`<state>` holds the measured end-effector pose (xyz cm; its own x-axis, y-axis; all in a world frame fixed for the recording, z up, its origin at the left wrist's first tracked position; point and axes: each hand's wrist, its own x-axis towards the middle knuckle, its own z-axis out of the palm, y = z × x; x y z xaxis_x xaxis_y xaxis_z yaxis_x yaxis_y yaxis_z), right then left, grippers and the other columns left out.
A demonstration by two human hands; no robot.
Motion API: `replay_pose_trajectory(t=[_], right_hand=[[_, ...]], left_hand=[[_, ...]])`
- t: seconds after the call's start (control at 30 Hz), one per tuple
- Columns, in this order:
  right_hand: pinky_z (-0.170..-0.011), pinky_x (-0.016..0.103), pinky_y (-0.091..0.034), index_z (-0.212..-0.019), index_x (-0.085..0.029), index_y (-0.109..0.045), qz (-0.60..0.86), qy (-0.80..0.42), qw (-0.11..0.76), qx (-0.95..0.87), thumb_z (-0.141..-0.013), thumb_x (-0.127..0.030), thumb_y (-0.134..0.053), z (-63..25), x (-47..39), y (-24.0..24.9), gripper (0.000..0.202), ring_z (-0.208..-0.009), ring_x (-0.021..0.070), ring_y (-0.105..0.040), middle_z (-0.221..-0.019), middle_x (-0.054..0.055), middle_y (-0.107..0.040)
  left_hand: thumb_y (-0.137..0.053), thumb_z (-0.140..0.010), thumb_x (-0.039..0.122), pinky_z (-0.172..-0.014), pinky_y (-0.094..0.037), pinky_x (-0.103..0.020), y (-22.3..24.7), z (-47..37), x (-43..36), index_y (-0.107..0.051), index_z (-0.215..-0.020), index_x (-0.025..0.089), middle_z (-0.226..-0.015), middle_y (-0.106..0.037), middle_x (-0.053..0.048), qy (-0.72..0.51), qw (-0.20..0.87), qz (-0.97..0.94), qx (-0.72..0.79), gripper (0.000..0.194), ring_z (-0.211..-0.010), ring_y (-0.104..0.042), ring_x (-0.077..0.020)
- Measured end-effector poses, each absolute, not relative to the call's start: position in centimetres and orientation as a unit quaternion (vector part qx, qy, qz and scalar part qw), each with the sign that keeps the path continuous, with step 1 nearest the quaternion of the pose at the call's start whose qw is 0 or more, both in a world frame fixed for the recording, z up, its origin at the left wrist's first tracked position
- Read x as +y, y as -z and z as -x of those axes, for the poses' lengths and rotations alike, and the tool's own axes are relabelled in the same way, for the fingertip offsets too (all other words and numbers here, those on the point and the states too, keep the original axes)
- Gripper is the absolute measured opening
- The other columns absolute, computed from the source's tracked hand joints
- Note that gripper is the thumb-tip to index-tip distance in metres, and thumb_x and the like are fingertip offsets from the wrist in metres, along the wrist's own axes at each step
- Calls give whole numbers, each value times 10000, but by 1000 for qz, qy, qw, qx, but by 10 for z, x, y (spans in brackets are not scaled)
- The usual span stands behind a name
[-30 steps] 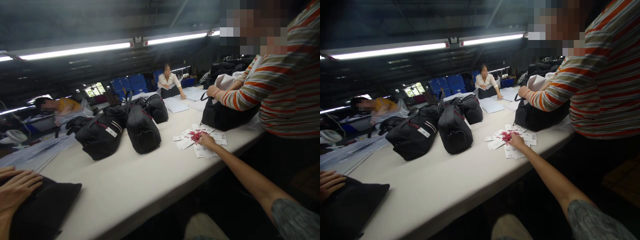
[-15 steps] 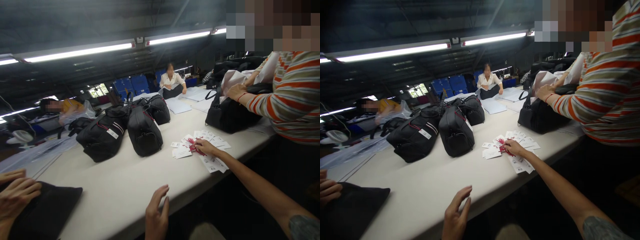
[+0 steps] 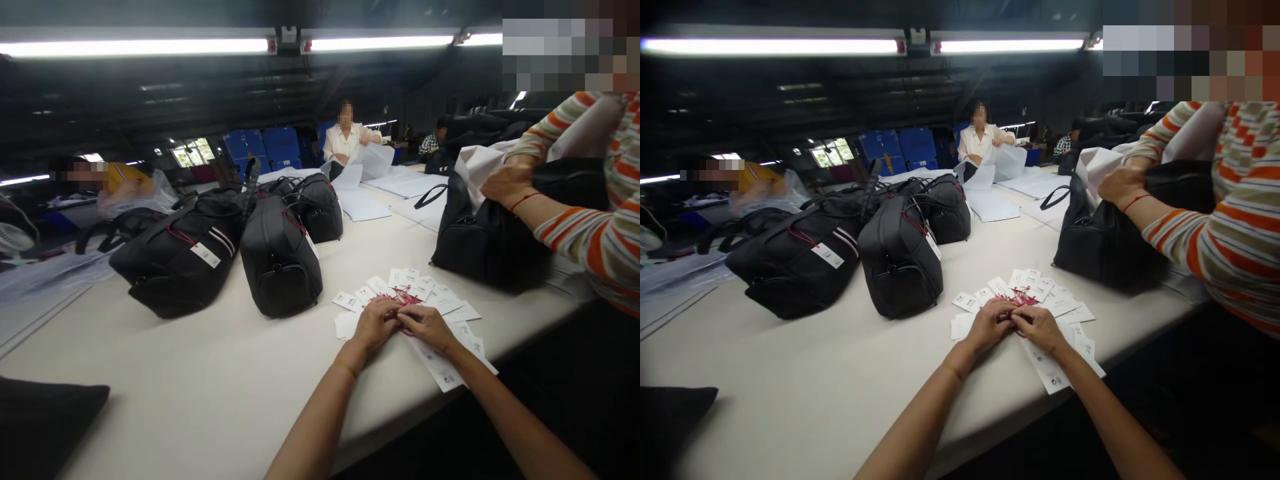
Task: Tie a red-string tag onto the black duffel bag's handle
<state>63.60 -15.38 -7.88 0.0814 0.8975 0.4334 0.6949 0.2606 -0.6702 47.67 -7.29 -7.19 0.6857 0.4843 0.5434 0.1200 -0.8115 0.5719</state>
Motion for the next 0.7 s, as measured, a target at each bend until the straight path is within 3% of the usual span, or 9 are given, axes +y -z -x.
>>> replay_pose_trajectory(t=[0.1,0.2,0.33,0.7], right_hand=[[-772,367,-509,-872,-216,-713,630,-62,436,-639,-889,-376,-541,-636,-154,80,235,-828,249,-660,-893,50,-720],[-815,407,-457,-833,-198,-701,646,37,430,-629,-910,-355,-548,-634,-155,81,232,-818,268,-638,-860,73,-710],[-809,374,-444,-814,-179,-670,588,206,392,-677,-954,-241,-547,-630,-158,76,196,-755,222,-633,-803,48,-699],[-751,369,-461,-837,-177,-630,520,346,408,-666,-884,-154,-683,-631,-174,58,75,-658,213,-596,-676,33,-634]], left_hand=[[-696,-832,254,-1029,-481,-367,75,-476,-73,-708,-1043,233,-1064,-732,-18,-364,280,-870,178,212,-1037,-642,-171],[-648,-868,218,-987,-508,-353,79,-479,-70,-737,-958,230,-999,-746,-18,-376,289,-849,232,127,-978,-662,-164],[-672,-848,202,-985,-517,-360,87,-488,-67,-748,-954,213,-995,-751,-35,-368,250,-863,240,131,-990,-663,-174],[-660,-858,216,-975,-524,-351,95,-495,-67,-747,-951,167,-988,-757,-54,-366,211,-876,233,136,-969,-675,-176]])
